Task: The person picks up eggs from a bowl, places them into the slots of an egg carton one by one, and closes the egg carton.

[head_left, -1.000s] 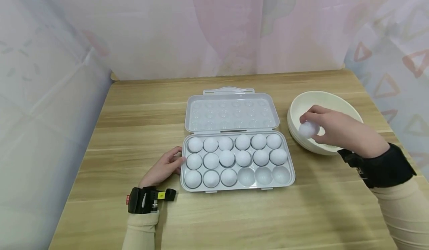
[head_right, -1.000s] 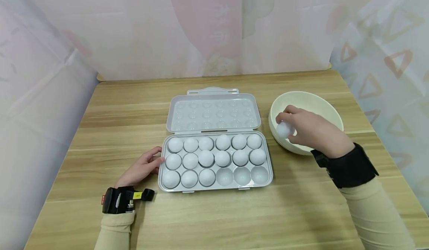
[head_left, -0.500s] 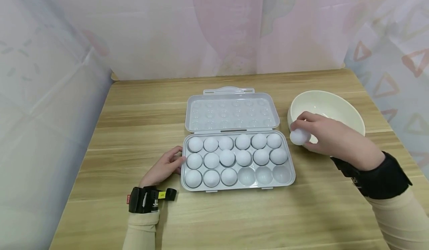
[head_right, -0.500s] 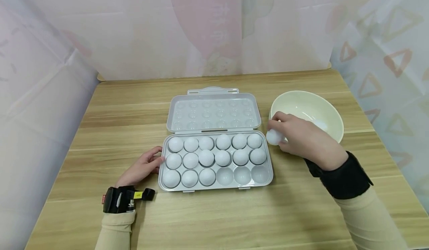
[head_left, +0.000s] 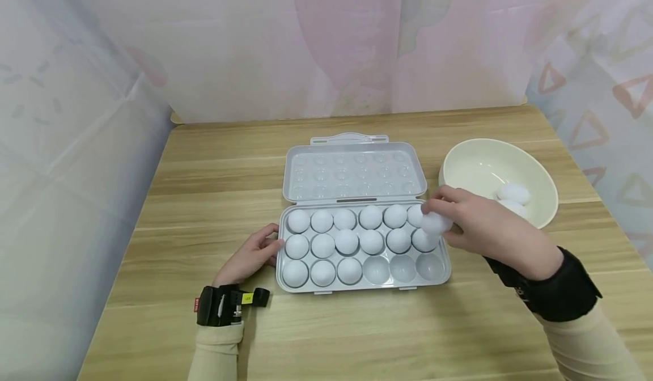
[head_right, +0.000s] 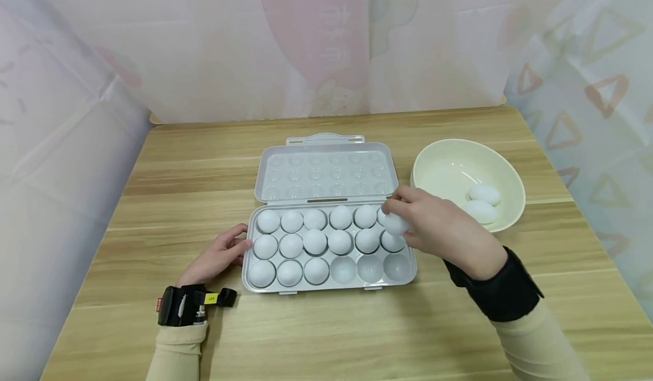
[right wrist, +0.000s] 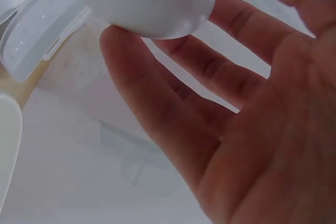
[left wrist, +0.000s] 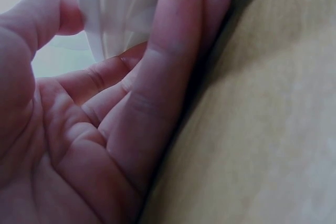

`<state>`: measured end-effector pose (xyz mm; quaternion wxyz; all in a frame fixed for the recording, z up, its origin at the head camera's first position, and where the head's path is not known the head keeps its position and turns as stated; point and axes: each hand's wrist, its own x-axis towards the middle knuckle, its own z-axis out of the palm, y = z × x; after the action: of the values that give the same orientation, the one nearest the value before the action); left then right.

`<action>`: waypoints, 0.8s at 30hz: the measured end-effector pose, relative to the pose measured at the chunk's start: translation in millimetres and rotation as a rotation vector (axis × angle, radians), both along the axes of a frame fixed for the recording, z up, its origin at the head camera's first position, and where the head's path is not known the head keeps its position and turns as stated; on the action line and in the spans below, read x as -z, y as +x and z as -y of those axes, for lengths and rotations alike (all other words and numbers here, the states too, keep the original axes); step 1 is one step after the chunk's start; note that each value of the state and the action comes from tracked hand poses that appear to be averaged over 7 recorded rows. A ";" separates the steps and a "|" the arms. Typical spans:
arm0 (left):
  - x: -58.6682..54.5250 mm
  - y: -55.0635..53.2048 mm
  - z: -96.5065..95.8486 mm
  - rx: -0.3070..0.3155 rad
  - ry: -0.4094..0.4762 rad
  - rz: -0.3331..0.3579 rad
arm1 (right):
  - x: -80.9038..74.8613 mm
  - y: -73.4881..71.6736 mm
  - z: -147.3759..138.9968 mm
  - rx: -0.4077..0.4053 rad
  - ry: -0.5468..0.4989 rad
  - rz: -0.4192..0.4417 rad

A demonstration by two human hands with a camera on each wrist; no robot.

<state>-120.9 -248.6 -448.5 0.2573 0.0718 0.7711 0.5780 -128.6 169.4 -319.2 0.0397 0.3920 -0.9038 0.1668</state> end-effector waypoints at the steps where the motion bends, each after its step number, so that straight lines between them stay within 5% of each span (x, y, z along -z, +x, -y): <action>1: 0.1 0.0 -0.1 -0.001 -0.001 -0.001 | 0.4 1.0 1.9 -0.004 -0.009 -0.004; 24: 3.9 0.4 0.0 0.013 0.044 -0.049 | 35.6 20.3 60.1 -0.115 0.025 0.062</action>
<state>-120.5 -248.6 -452.5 0.2404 0.0969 0.7637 0.5913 -108.3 109.2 -354.8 -0.0029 0.4386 -0.8825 0.1695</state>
